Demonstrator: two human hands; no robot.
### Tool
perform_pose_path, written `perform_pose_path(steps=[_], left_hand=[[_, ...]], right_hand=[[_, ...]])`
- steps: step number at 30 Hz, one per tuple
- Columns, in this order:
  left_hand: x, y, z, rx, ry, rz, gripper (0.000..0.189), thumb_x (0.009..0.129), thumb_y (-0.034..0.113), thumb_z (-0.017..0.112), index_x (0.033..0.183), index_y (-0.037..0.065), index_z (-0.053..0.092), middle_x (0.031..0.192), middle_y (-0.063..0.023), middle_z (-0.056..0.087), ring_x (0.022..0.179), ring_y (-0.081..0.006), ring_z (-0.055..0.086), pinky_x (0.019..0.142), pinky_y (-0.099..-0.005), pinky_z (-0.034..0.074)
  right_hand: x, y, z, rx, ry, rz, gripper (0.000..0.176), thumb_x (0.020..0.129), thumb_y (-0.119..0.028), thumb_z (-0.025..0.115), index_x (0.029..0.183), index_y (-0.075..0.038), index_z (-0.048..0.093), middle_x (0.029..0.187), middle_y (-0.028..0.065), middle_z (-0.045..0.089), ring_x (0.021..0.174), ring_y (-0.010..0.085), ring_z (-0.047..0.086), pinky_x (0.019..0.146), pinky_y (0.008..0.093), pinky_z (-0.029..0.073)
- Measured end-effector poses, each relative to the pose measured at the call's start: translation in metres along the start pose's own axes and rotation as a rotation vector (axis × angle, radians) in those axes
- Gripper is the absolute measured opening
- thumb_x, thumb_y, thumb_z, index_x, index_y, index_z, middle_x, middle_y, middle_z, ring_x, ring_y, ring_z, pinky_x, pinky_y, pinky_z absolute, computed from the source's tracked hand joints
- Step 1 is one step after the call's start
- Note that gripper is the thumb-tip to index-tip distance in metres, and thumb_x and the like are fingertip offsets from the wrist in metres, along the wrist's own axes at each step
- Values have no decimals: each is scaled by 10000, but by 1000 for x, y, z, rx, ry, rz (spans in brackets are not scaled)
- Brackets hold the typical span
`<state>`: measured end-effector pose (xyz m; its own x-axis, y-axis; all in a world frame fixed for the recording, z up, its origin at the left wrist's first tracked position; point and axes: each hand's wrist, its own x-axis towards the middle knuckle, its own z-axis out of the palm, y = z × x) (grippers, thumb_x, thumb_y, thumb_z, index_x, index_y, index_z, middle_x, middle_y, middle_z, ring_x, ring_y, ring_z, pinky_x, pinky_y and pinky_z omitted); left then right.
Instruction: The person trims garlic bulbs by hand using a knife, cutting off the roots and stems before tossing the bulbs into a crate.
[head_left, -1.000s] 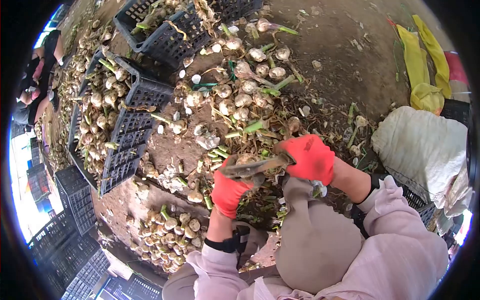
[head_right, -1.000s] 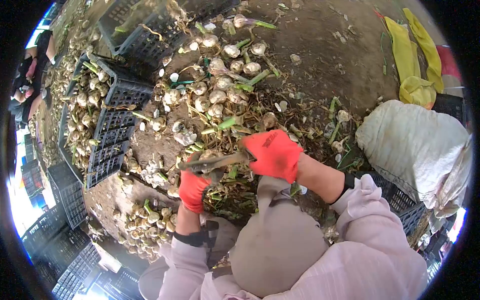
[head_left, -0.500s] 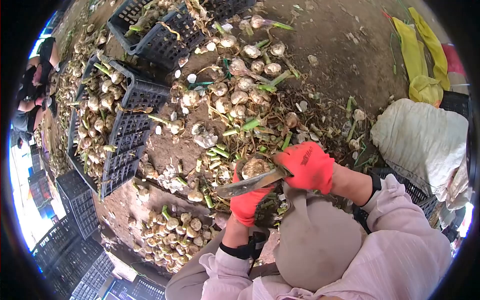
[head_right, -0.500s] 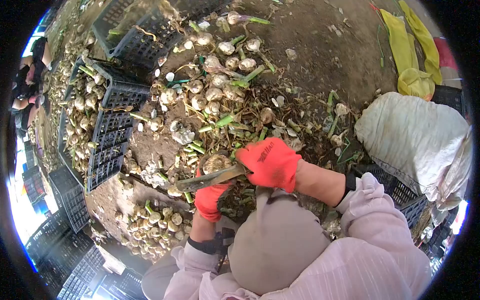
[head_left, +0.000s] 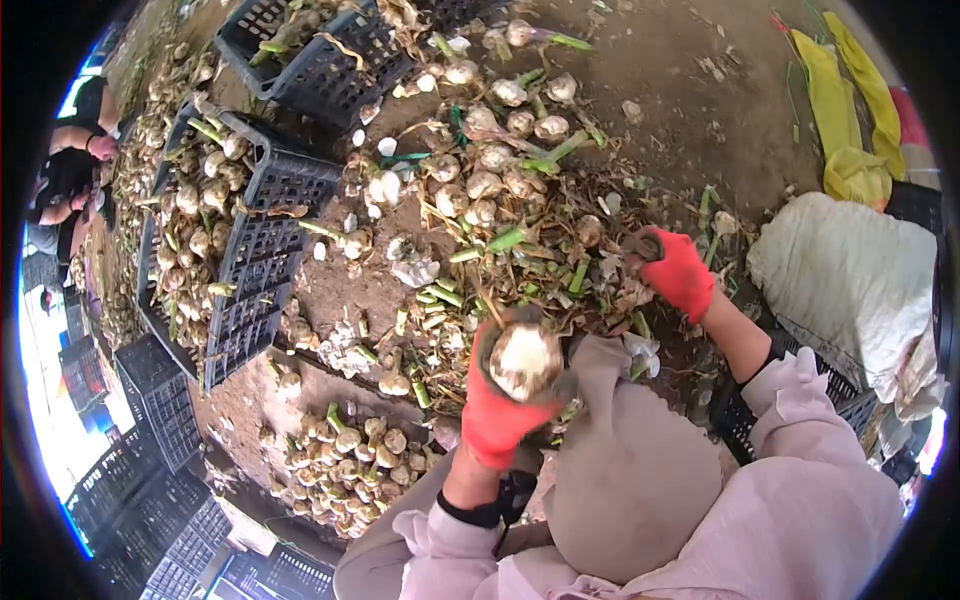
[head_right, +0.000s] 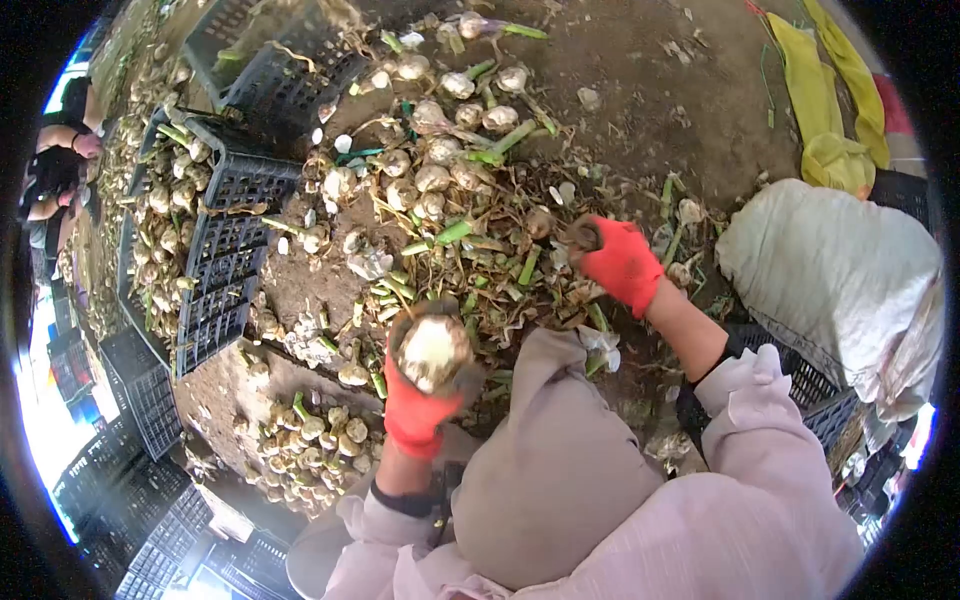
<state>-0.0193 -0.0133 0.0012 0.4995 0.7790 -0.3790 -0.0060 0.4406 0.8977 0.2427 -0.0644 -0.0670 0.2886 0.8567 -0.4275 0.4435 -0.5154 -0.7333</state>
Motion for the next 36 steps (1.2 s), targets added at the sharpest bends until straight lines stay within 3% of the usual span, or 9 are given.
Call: perform_pose_path(steps=[2, 4, 12, 17, 27, 29, 30, 33, 36], left_hand=[[8, -11, 7, -228, 21, -109, 904, 513, 91, 833, 1293, 43, 378, 1129, -100, 520, 988, -197, 543, 849, -331, 466], [20, -11, 1, 843, -42, 225, 973, 521, 199, 841, 1336, 55, 330, 1198, -164, 483, 1048, -307, 532, 878, -399, 460], [13, -20, -2, 374, -133, -213, 880, 598, 239, 801, 1327, 52, 345, 1294, -174, 429, 1085, -351, 527, 876, -388, 463], [15, -23, -1, 1252, -464, 448, 606, 646, 79, 601, 1231, 150, 464, 1128, -114, 509, 889, -300, 582, 734, -360, 518], [5, 14, -24, 1468, -803, 683, 490, 701, 141, 565, 1187, 131, 506, 1119, -107, 508, 930, -291, 570, 768, -375, 508], [-17, 12, -75, 1776, -732, 223, 566, 666, 145, 648, 1210, 117, 492, 1168, -126, 494, 978, -301, 563, 817, -393, 489], [-10, 47, -75, 1725, -707, -553, 632, 623, 173, 736, 1200, 93, 493, 1185, -139, 496, 1011, -325, 557, 846, -414, 470], [-34, 17, -168, 1744, -1056, -1327, 647, 655, 301, 741, 1201, 31, 522, 1119, -178, 583, 1032, -305, 567, 885, -419, 451], [-11, 16, -138, 1658, -1014, -1212, 682, 718, 469, 599, 1232, 32, 508, 1232, -214, 521, 1108, -322, 535, 961, -393, 407]], right_hand=[[-15, -42, 8, 643, -250, 207, 297, 700, -110, 569, 976, -8, 612, 827, 86, 636, 784, 156, 612, 669, 305, 493], [-21, -57, 23, 1241, -514, 417, 420, 679, -17, 563, 1096, 15, 591, 953, 56, 623, 840, 139, 583, 691, 267, 484], [-21, -73, 19, 492, -485, -89, 349, 681, -15, 650, 1027, -32, 609, 846, 44, 633, 768, 81, 542, 699, 258, 461], [14, -64, -12, -228, -526, -294, 366, 615, -65, 546, 976, -78, 602, 807, 76, 646, 735, 198, 622, 636, 296, 488], [21, -6, -8, -814, -572, -281, 402, 654, -209, 599, 1043, -108, 586, 832, 152, 630, 806, 298, 618, 716, 371, 493], [14, 10, -26, -528, -373, 34, 375, 685, -205, 588, 1043, -94, 594, 968, 152, 619, 900, 321, 598, 777, 385, 482], [9, 17, -29, -372, -278, 190, 362, 701, -202, 583, 1043, -87, 599, 1036, 152, 614, 947, 333, 588, 807, 392, 477], [17, 36, -2, -241, -54, 18, 389, 735, -233, 587, 1100, -97, 578, 1079, 156, 600, 1016, 326, 560, 858, 375, 453], [49, 43, 42, -252, -6, -90, 434, 712, -145, 594, 1142, -99, 565, 1087, 168, 598, 1023, 320, 561, 850, 360, 459]])
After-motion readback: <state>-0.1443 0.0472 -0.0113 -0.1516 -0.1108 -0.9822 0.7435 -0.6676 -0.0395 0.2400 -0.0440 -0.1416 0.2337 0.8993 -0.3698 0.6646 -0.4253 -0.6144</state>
